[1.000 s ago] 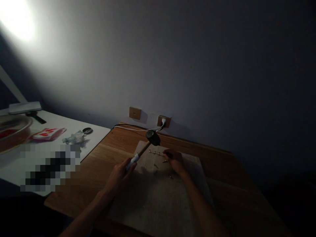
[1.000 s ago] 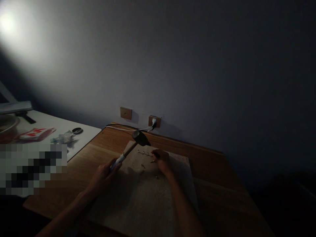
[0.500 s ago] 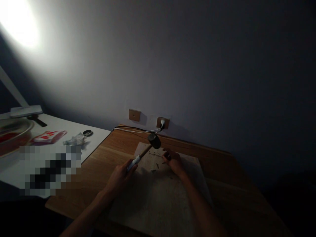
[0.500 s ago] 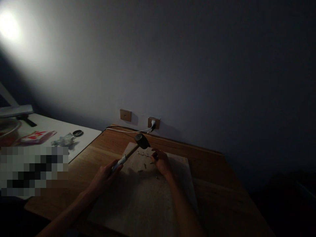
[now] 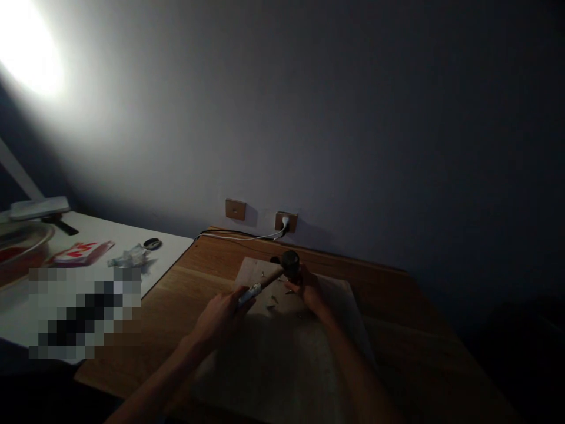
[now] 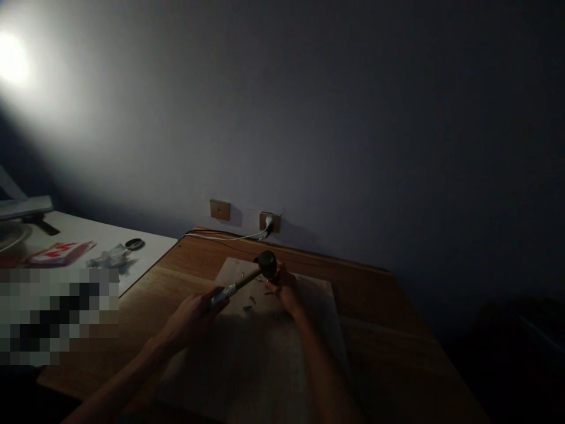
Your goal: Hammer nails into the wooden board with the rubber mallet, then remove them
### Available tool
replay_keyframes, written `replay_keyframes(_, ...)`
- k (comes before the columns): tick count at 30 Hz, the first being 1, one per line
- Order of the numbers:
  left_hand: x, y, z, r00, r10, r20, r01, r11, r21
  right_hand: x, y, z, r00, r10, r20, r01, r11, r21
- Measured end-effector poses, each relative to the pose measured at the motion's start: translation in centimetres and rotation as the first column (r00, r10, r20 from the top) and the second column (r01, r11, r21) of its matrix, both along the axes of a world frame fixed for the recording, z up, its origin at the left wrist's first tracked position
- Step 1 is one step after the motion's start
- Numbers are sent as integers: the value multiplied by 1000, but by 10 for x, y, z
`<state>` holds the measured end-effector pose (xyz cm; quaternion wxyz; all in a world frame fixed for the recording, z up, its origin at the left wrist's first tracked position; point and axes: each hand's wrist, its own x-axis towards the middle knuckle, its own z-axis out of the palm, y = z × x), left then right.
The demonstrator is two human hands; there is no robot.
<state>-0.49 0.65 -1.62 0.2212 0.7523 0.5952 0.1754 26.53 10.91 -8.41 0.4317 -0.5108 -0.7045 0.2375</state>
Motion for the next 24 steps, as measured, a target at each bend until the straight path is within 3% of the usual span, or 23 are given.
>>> replay_keyframes(6, 7, -1, 8, 993, -16, -114, 14, 1000, -19, 23, 5, 5, 998, 48, -41, -48, 999, -6)
replay_keyframes(15, 2, -6, -8, 979, 38, 202, -47, 998, 38, 27, -22, 28, 963, 252, 92, -235, 958, -164)
replay_keyframes(24, 3, -5, -10, 969, 23, 246, -31, 999, 30, 45, -3, 23, 993, 103, 59, -97, 990, -99)
